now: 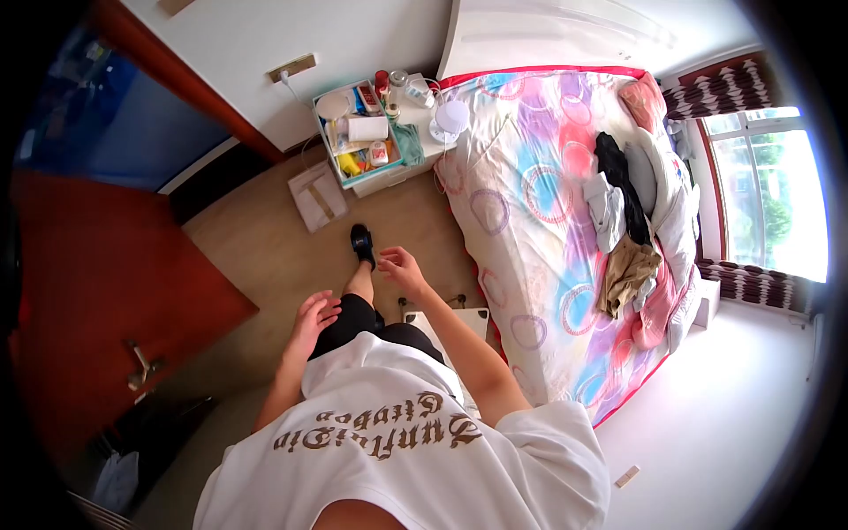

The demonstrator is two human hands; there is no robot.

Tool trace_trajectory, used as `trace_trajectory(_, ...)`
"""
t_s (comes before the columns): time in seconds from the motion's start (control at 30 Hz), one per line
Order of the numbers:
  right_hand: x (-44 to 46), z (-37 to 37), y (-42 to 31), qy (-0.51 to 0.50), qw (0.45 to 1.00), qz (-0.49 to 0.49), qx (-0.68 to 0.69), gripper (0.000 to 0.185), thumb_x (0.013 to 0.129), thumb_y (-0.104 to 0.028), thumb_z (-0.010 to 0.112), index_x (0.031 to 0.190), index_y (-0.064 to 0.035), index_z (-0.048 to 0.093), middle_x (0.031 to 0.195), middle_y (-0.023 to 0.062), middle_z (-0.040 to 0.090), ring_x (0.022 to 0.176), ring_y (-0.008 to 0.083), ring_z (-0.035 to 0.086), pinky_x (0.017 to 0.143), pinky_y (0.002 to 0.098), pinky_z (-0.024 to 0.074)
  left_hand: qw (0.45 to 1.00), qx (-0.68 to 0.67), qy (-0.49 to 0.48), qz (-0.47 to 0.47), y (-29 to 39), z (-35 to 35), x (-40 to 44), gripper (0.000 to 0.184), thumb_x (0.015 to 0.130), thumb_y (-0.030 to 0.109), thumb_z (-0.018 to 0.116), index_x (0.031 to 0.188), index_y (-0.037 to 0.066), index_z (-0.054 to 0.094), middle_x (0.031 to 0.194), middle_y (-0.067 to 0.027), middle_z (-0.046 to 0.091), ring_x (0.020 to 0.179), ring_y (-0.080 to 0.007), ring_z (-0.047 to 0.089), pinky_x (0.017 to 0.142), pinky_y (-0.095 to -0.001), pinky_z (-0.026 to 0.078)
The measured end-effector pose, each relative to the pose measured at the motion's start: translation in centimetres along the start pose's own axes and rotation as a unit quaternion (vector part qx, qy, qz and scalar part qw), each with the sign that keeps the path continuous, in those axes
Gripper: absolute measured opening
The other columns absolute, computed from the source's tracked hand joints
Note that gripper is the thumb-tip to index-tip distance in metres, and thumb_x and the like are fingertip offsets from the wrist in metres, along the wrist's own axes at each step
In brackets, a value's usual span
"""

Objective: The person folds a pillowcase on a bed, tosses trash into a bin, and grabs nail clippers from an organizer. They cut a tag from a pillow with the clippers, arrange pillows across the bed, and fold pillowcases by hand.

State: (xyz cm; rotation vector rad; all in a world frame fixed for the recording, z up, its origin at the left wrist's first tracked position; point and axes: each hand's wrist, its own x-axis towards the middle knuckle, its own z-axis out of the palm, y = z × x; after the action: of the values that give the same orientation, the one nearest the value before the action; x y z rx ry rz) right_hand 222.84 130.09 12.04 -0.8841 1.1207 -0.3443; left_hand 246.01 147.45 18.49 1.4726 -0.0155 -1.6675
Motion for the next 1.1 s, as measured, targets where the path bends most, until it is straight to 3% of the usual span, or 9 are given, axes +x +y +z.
trace_trajectory(0.3,18.5,-4.9,-9.5,0.035,0.990,-0.015,-0.133,0.040,0.089,-0.019,0.078,0.123,-0.0037,0.063,0.104,0.0110,0.071,0.095,0.0194,0.069,0.080,0.0337,0.0588,1.000,0.002,-0.025,-0.006,10.6,4.6,19.7,0.031,0.103,0.022,0.056,0.131,0.008,0.060,0.116,-0.0097,0.072,0.101,-0.0172,0.070,0.088,-0.0304,0.055)
trace_trajectory(0.37,23.2,-6.2,-11.6,0.044,0.937,-0.144,-0.316,0.043,0.084,-0.020,0.079,0.122,-0.0054,0.063,0.109,0.0143,0.069,0.100,0.0268,0.069,0.088,0.0387,0.0570,1.000,-0.018,-0.022,-0.010,12.5,6.7,22.7,0.031,0.103,0.021,0.058,0.131,0.008,0.060,0.116,-0.0096,0.072,0.101,-0.0179,0.070,0.089,-0.0306,0.055)
trace_trajectory(0.4,25.3,-6.6,-13.0,0.036,0.900,-0.161,-0.404,0.050,0.079,-0.020,0.079,0.124,-0.0083,0.061,0.122,0.0156,0.063,0.116,0.0345,0.062,0.098,0.0425,0.0527,0.999,-0.037,-0.016,-0.015,13.3,7.7,24.1,0.031,0.102,0.020,0.059,0.131,0.007,0.060,0.116,-0.0098,0.071,0.102,-0.0182,0.070,0.090,-0.0308,0.055)
trace_trajectory(0.43,27.6,-6.6,-14.4,0.031,0.899,-0.158,-0.407,0.050,0.079,-0.020,0.079,0.124,-0.0083,0.061,0.122,0.0156,0.063,0.116,0.0345,0.062,0.098,0.0425,0.0527,0.998,-0.053,-0.007,-0.021,14.1,8.4,25.3,0.031,0.102,0.019,0.061,0.131,0.007,0.060,0.116,-0.0099,0.071,0.102,-0.0186,0.070,0.090,-0.0310,0.055)
trace_trajectory(0.6,39.9,-5.9,-15.7,0.078,0.706,-0.361,-0.605,0.057,0.078,-0.018,0.077,0.129,-0.0094,0.054,0.134,0.0157,0.050,0.127,0.0388,0.049,0.099,0.0450,0.0501,0.996,-0.084,-0.002,-0.004,14.5,11.1,31.8,0.034,0.101,0.018,0.062,0.133,0.005,0.058,0.118,-0.0113,0.069,0.104,-0.0183,0.069,0.093,-0.0318,0.055)
trace_trajectory(0.7,47.0,-5.3,-15.2,0.067,0.733,-0.391,-0.552,0.050,0.081,-0.016,0.077,0.126,-0.0075,0.057,0.127,0.0154,0.057,0.122,0.0372,0.055,0.100,0.0455,0.0495,0.993,-0.107,0.032,-0.024,13.4,11.6,35.4,0.035,0.102,0.019,0.061,0.133,0.003,0.057,0.118,-0.0116,0.069,0.104,-0.0181,0.069,0.094,-0.0317,0.055)
trace_trajectory(0.83,54.0,-3.8,-15.3,0.082,0.724,-0.327,-0.602,0.025,0.088,-0.007,0.063,0.113,-0.0039,0.066,0.114,0.0157,0.064,0.109,0.0352,0.065,0.094,0.0454,0.0535,0.992,-0.100,0.061,-0.052,11.6,11.7,37.8,0.037,0.103,0.020,0.060,0.135,0.004,0.055,0.119,-0.0119,0.069,0.105,-0.0189,0.069,0.095,-0.0323,0.055)
trace_trajectory(0.93,56.6,-3.4,-15.4,0.057,0.735,-0.321,-0.594,0.022,0.087,-0.003,0.061,0.108,-0.0034,0.067,0.112,0.0160,0.065,0.103,0.0364,0.068,0.087,0.0454,0.0566,0.989,-0.121,0.076,-0.029,11.8,12.1,39.4,0.044,0.102,0.017,0.063,0.142,0.006,0.048,0.125,-0.0134,0.066,0.106,-0.0192,0.068,0.095,-0.0326,0.055)
trace_trajectory(1.1,58.8,-2.0,-16.6,0.035,0.671,-0.229,-0.705,0.011,0.086,-0.004,0.067,0.091,-0.0061,0.076,0.099,0.0161,0.075,0.091,0.0333,0.076,0.073,0.0431,0.0620,0.989,-0.082,0.096,0.081,13.8,13.2,43.7,0.065,0.098,0.004,0.064,0.156,0.015,0.035,0.143,-0.0189,0.055,0.115,-0.0230,0.067,0.097,-0.0340,0.054)
